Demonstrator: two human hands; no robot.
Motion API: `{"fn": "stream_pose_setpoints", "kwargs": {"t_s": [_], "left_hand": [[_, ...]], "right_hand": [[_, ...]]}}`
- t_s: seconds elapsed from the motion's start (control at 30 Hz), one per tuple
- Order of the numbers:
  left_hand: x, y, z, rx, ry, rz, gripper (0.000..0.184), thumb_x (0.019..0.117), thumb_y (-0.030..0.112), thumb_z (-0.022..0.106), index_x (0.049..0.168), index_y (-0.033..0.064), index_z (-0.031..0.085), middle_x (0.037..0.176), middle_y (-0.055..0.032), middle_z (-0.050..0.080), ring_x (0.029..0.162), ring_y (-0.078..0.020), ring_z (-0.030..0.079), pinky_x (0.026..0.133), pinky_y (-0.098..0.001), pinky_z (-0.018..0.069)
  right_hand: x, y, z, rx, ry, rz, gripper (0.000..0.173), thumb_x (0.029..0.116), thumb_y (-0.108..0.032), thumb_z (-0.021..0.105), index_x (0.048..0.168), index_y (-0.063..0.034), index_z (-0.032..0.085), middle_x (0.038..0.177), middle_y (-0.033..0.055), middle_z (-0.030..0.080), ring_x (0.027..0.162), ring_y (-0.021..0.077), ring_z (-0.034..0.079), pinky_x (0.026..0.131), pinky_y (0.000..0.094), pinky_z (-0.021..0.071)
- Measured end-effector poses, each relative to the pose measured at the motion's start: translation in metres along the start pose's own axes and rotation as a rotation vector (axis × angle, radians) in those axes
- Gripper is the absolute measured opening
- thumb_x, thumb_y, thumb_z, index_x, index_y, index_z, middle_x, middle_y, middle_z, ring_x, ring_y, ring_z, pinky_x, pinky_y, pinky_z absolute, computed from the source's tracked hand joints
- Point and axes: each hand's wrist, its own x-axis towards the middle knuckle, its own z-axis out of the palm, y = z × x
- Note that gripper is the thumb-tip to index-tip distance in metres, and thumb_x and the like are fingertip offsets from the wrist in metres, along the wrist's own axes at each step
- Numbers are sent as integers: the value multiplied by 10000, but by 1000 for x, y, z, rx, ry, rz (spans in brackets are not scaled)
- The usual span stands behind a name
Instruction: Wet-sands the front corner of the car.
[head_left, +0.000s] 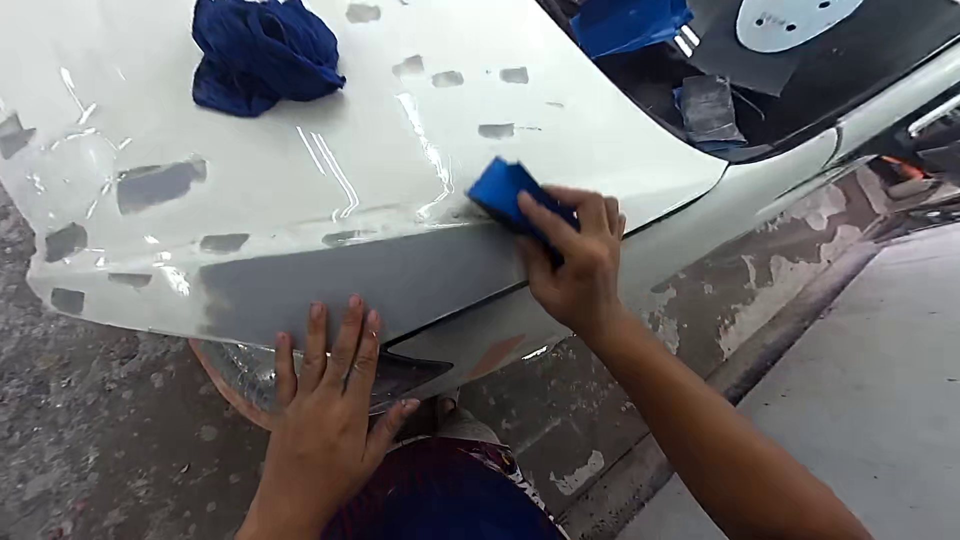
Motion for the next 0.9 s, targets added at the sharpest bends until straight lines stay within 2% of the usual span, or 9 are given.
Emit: {"fn": "stream_pose_setpoints", "kwargs": {"t_s": [0.1, 0.2, 0.3, 0.43, 0.53, 0.6, 0.73, 0.8, 0.9], "left_hand": [[-4, -14, -5, 26, 27, -67, 919, 958, 766, 271, 1639, 149, 263, 1704, -80, 214, 1576, -329, 154, 1234, -685, 104], [-10, -35, -5, 54, 73, -162, 958, 953, 776, 254, 1640, 109, 235, 1695, -151, 209, 1565, -390, 158, 1217, -723, 69], [-18, -36, -6, 33, 76, -219, 981, 954, 774, 247, 1641, 75, 207, 1705, -167, 153, 1570, -408, 108, 1209, -738, 53], [-24, -15, -2, -19, 68, -153, 935, 953, 776, 273, 1645, 148, 237, 1710, -129, 163, 1571, -418, 72, 1176, -784, 27], [-28, -10, 1, -20, 71, -110, 908, 937, 799, 272, 1637, 222, 280, 1702, -59, 230, 1579, -342, 121, 1170, -775, 18], [-30, -17, 4, 4, 106, -129, 861, 948, 786, 265, 1621, 252, 320, 1688, -37, 274, 1576, -304, 165, 1176, -764, 10], [-29, -37, -2, 34, 113, -209, 826, 963, 756, 288, 1634, 275, 287, 1713, -46, 192, 1582, -307, 128, 1172, -782, 7], [-28, -47, -8, 38, 128, -264, 850, 964, 752, 279, 1642, 239, 266, 1719, -64, 160, 1585, -322, 96, 1176, -782, -2], [-35, -51, -7, 3, 170, -273, 852, 970, 746, 283, 1635, 214, 290, 1711, -86, 185, 1583, -343, 95, 1173, -789, 7]], "right_hand": [[-14, -18, -8, 1, -33, 65, 443, 998, -307, 589, 1432, -218, 622, 1391, 153, 576, 1190, 338, 549, 917, 548, 443], [-67, -12, -11, 104, -41, -110, 427, 976, -309, 618, 1403, -306, 616, 1464, 59, 538, 1276, 259, 522, 1014, 488, 419], [-40, 5, -8, 118, -51, -175, 392, 960, -286, 634, 1351, -292, 665, 1386, 89, 607, 1209, 287, 561, 970, 506, 407], [0, -10, -3, 169, -96, -61, 416, 986, -249, 621, 1397, -192, 656, 1421, 159, 570, 1245, 343, 533, 968, 551, 441], [-38, -24, -10, 236, -170, -223, 402, 984, -259, 598, 1382, -294, 642, 1483, 69, 536, 1330, 285, 502, 1057, 540, 417], [-31, -19, -5, 226, -193, -326, 380, 997, -282, 578, 1368, -342, 636, 1460, 23, 554, 1307, 240, 507, 1053, 499, 367], [30, -32, 14, 181, -195, -229, 402, 992, -243, 591, 1388, -229, 663, 1402, 140, 591, 1225, 346, 544, 949, 556, 419], [24, -50, 12, 209, -206, -197, 422, 993, -229, 588, 1411, -211, 640, 1444, 149, 554, 1272, 354, 518, 972, 567, 432], [-19, -57, 10, 268, -214, -330, 399, 996, -249, 591, 1388, -308, 629, 1482, 51, 532, 1308, 268, 505, 1037, 505, 408]]}}
